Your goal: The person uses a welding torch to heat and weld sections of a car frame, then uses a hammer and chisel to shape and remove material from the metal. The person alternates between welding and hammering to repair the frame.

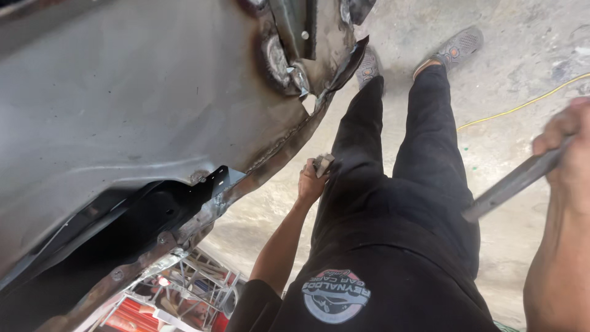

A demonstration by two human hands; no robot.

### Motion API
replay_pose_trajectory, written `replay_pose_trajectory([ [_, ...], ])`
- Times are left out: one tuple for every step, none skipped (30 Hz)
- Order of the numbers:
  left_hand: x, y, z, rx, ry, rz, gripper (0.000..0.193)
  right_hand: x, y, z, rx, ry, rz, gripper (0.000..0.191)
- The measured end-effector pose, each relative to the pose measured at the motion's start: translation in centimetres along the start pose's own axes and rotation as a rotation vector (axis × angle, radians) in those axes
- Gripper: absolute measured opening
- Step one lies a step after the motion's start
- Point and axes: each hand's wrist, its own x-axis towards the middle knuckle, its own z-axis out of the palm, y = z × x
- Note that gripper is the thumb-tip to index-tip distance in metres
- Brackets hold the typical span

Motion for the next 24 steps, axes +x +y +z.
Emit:
replay_pose_trajectory([
  [0.0,-0.3,0.1,0.006,-0.004,0.002,0.06,0.3,0.2,0.5,0.045,0.018,-0.024,0.031],
  [-0.1,-0.6,0.1,0.007,-0.004,0.008,0.061,0.5,0.6,1.6,0.021,0.043,-0.066,0.031],
  [-0.1,-1.0,0.0,0.006,0.002,0.018,0.061,0.8,1.3,3.1,-0.05,0.061,-0.118,0.031],
  [-0.1,-1.4,-0.1,0.004,0.013,0.037,0.062,0.7,2.5,5.2,-0.128,0.03,-0.129,0.031],
  [0.0,-1.7,-0.2,0.02,0.019,0.03,0.061,0.5,3.9,7.6,-0.229,-0.145,-0.028,0.031],
  [-0.1,-2.1,-0.5,0.045,0.016,0.011,0.06,0.8,4.5,9.1,-0.346,-0.326,0.163,0.031],
  [0.0,-2.3,-0.8,0.074,0.005,-0.01,0.059,0.7,4.8,9.8,-0.323,-0.373,0.22,0.03],
  [-0.1,-2.5,-1.2,0.043,0.015,0.017,0.059,1.3,4.8,9.7,-0.26,-0.364,0.217,0.03],
  [0.1,-2.6,-1.3,-0.003,0.051,0.071,0.059,1.4,4.6,8.9,-0.25,-0.362,0.164,0.03],
  [0.2,-2.7,-1.7,-0.044,0.094,0.117,0.059,1.5,4.4,8.0,-0.259,-0.36,0.122,0.03],
  [0.4,-2.6,-1.8,-0.031,0.073,0.086,0.056,1.2,4.1,6.5,-0.328,-0.335,0.111,0.029],
  [0.4,-2.6,-1.9,-0.017,0.029,0.043,0.053,0.1,4.0,4.6,-0.295,-0.24,0.133,0.032],
  [0.5,-2.5,-1.8,-0.018,0.013,0.012,0.051,-0.1,3.8,2.9,-0.269,-0.157,0.122,0.034],
  [0.6,-2.5,-1.7,-0.028,0.045,0.037,0.055,-0.3,3.5,1.2,-0.252,-0.1,0.073,0.034],
  [0.7,-2.5,-1.5,-0.034,0.062,0.062,0.059,-0.8,3.2,-0.4,-0.226,-0.056,0.033,0.034],
  [0.6,-2.6,-1.2,-0.03,0.06,0.07,0.064,-1.0,2.9,-1.7,-0.186,-0.02,0.008,0.034],
  [0.4,-2.7,-0.9,-0.023,0.031,0.039,0.061,-0.9,2.6,-2.4,-0.124,-0.004,0.002,0.034],
  [0.3,-2.8,-0.6,-0.018,0.012,0.01,0.059,-0.4,2.4,-2.5,-0.054,0.01,-0.011,0.034],
  [0.1,-3.0,-0.3,-0.012,-0.003,-0.006,0.057,-0.2,2.3,-1.9,0.017,0.031,-0.025,0.034],
  [-0.1,-3.2,-0.1,-0.009,-0.013,-0.011,0.057,0.3,2.5,-0.7,0.027,0.051,-0.048,0.034],
  [-0.3,-3.4,0.0,-0.006,-0.025,-0.022,0.057,0.6,2.5,0.7,-0.019,0.07,-0.078,0.034],
  [-0.4,-3.5,0.1,-0.004,-0.036,-0.031,0.058,0.5,2.8,2.5,-0.08,0.08,-0.114,0.034],
  [-0.5,-3.7,0.1,-0.001,-0.037,-0.047,0.058,0.2,3.4,4.6,-0.159,0.061,-0.141,0.034],
  [-0.4,-3.7,0.0,0.007,-0.039,-0.062,0.057,-0.1,4.5,7.4,-0.25,-0.107,-0.035,0.034],
])
